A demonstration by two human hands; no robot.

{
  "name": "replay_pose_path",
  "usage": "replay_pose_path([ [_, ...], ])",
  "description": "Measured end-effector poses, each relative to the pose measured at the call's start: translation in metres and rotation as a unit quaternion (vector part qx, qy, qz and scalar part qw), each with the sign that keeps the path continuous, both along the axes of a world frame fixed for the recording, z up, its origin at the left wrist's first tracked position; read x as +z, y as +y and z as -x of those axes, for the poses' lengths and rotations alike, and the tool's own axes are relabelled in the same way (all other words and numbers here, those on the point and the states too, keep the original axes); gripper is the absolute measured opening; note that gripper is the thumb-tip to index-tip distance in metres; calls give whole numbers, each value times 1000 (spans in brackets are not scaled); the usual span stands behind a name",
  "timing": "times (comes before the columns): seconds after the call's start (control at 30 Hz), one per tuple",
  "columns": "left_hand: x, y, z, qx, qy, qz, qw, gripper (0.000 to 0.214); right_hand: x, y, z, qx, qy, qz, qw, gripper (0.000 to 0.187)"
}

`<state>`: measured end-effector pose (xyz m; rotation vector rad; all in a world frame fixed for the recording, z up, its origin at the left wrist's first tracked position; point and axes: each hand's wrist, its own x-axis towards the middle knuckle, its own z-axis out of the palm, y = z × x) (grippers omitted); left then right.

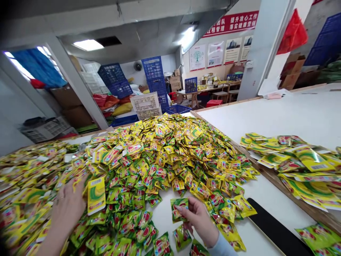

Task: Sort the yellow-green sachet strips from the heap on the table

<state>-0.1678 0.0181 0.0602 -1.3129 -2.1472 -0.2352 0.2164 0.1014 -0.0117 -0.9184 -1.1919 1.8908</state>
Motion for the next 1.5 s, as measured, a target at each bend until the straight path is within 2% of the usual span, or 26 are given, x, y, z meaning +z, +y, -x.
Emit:
replay_pose_path([
  [0.1, -10, -1, 22, -123, 57, 141, 981, 65, 2, -4, 2, 42, -7, -22, 999, 34],
  [0.17, -17, 1, 28, -176, 45, 174, 968, 66, 3, -7, 2, 54, -17, -30, 998, 34],
  [0.27, -14, 0, 22, -219, -25, 121, 968, 52, 3, -7, -2, 35, -29, -19, 999, 35],
  [0.33, -5, -3, 1, -258, -121, 76, 955, 49, 4, -7, -3, 19, -20, 7, 1000, 36],
  [0.37, -1, -6, -15, -280, -193, 63, 938, 51, 7, -7, -4, 13, -12, 20, 1000, 36],
  [0.4, 2, -9, -35, -303, -284, 58, 908, 53, 10, -7, -4, 13, -4, 30, 999, 36],
  [0.43, 3, -11, -57, -314, -403, 55, 858, 54, 14, -7, -3, 16, 4, 37, 999, 36],
  [0.47, 1, -13, -80, -306, -524, 36, 794, 48, 19, -7, -2, 19, 11, 38, 999, 35],
  [0.53, -8, -15, -126, -248, -730, 16, 636, 43, 33, -7, 0, 26, 26, 22, 999, 32],
  [0.57, -15, -14, -147, -229, -797, 16, 558, 42, 41, -6, 0, 24, 35, 6, 999, 31],
  [0.6, -23, -13, -166, -216, -843, 19, 493, 42, 49, -6, 1, 18, 45, -13, 999, 29],
  [0.63, -30, -11, -182, -202, -872, 22, 446, 42, 57, -5, 2, 9, 54, -34, 998, 28],
  [0.67, -36, -9, -195, -193, -889, 26, 414, 42, 66, -5, 3, 0, 60, -56, 997, 28],
  [0.7, -40, -6, -206, -185, -899, 32, 397, 44, 73, -5, 4, -6, 63, -77, 995, 29],
  [0.77, -45, -1, -221, -180, -903, 48, 388, 47, 85, -6, 6, -3, 45, -133, 990, 28],
  [0.83, -47, 3, -229, -209, -888, 73, 402, 46, 92, -8, 6, 7, -19, -238, 971, 22],
  [0.93, -49, 8, -233, -271, -850, 97, 442, 39, 95, -12, 4, 61, -150, -395, 904, 9],
  [1.03, -55, 9, -237, -306, -820, 138, 463, 33, 95, -15, -1, 165, -269, -433, 844, 12],
  [1.13, -62, 7, -241, -330, -815, 169, 446, 32, 98, -18, -8, 240, -342, -444, 793, 19],
  [1.17, -64, 6, -242, -328, -821, 172, 435, 34, 99, -20, -11, 252, -342, -442, 790, 22],
  [1.23, -68, 5, -240, -311, -836, 184, 413, 38, 99, -22, -17, 237, -328, -424, 810, 25],
  [1.3, -73, 7, -239, -316, -841, 204, 389, 41, 97, -23, -23, 199, -315, -413, 831, 17],
  [1.37, -76, 11, -238, -351, -841, 209, 354, 47, 92, -22, -28, 180, -296, -420, 839, 7],
  [1.43, -77, 17, -240, -392, -834, 216, 324, 64, 87, -22, -33, 203, -259, -425, 843, 19],
  [1.5, -76, 24, -244, -407, -820, 242, 321, 89, 82, -22, -39, 231, -232, -405, 853, 30],
])
